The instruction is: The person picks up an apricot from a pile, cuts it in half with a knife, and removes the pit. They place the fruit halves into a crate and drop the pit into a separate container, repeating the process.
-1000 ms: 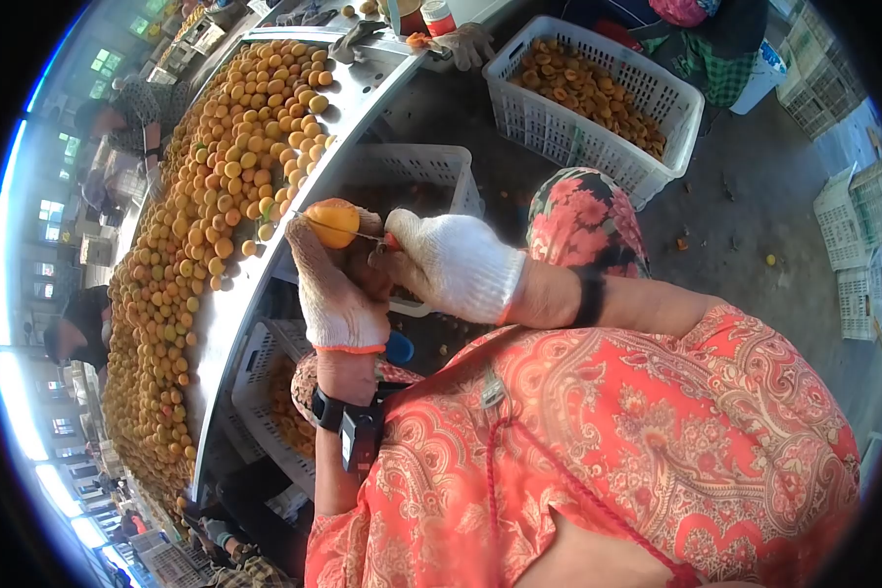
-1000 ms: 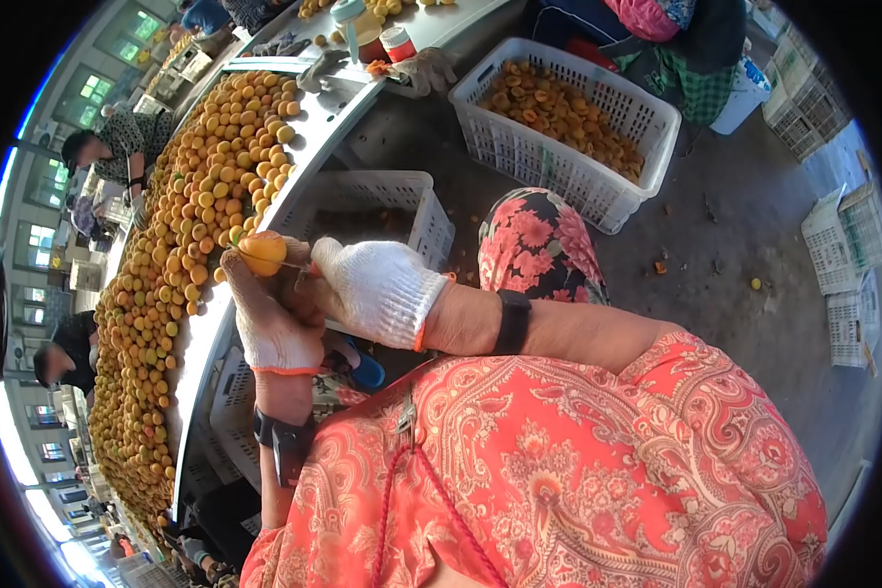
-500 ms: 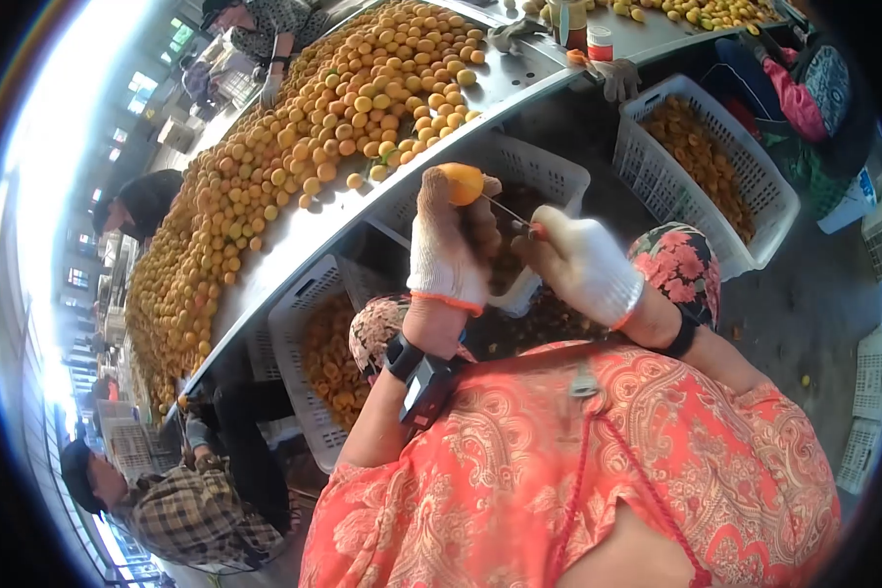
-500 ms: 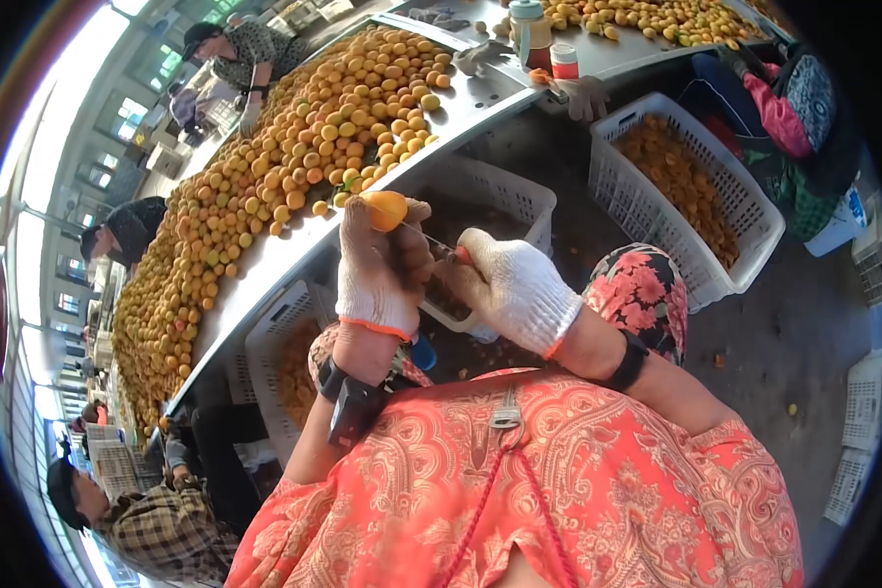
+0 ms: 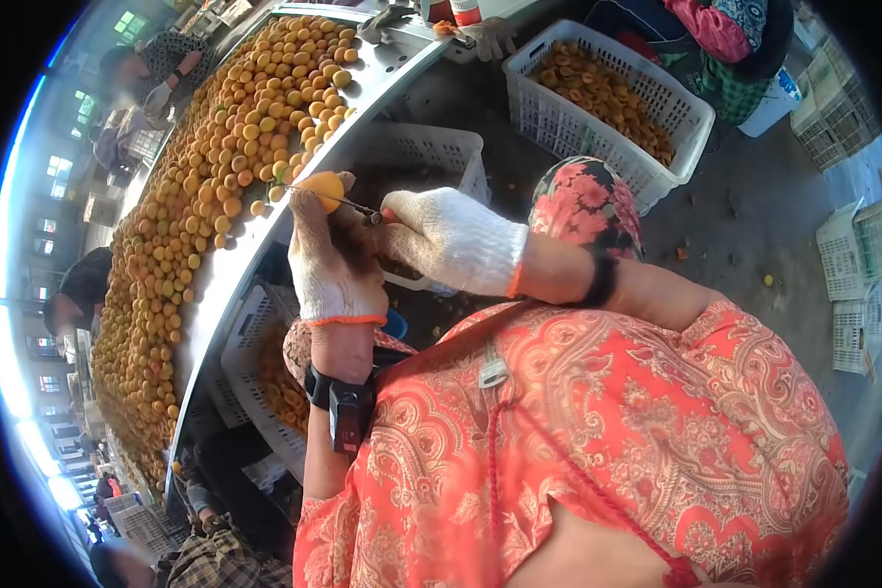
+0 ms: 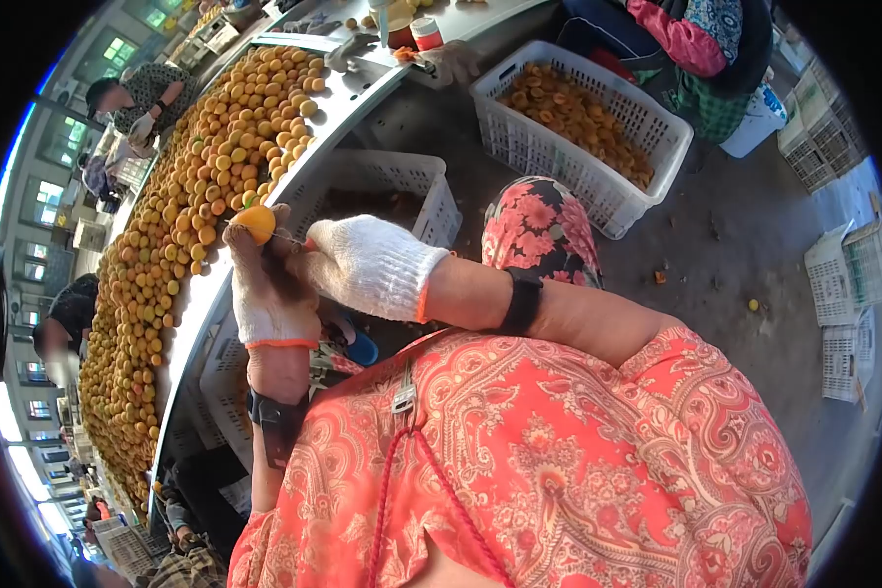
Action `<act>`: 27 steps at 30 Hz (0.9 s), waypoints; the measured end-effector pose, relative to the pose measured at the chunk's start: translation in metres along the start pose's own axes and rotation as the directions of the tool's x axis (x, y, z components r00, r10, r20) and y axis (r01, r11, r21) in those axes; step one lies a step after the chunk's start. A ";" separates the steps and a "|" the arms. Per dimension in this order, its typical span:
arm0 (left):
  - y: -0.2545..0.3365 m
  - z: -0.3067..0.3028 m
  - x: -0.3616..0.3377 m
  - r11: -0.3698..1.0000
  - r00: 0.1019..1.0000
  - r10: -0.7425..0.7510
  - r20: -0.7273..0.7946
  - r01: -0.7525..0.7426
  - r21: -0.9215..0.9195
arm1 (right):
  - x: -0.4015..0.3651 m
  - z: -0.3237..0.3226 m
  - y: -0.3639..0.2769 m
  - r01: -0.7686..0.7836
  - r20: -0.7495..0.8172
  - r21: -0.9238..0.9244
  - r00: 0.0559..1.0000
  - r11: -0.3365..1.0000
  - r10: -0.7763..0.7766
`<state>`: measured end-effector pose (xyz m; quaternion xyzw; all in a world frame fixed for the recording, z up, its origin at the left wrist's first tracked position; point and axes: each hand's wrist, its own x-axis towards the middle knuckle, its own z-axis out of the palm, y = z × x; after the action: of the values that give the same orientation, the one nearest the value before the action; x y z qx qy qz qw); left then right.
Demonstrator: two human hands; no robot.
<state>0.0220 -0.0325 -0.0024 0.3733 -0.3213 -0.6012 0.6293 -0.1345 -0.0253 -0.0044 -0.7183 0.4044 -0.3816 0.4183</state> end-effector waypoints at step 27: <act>0.002 0.022 -0.007 0.992 0.976 -0.099 -0.195 0.082 -0.092 | -0.004 0.009 0.008 0.043 -0.117 -0.314 0.990 0.949 -0.083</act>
<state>0.0039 -0.0276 0.0111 0.4195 -0.2138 -0.6017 0.6452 -0.1299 -0.0214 -0.0161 -0.7615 0.4622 -0.3721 0.2609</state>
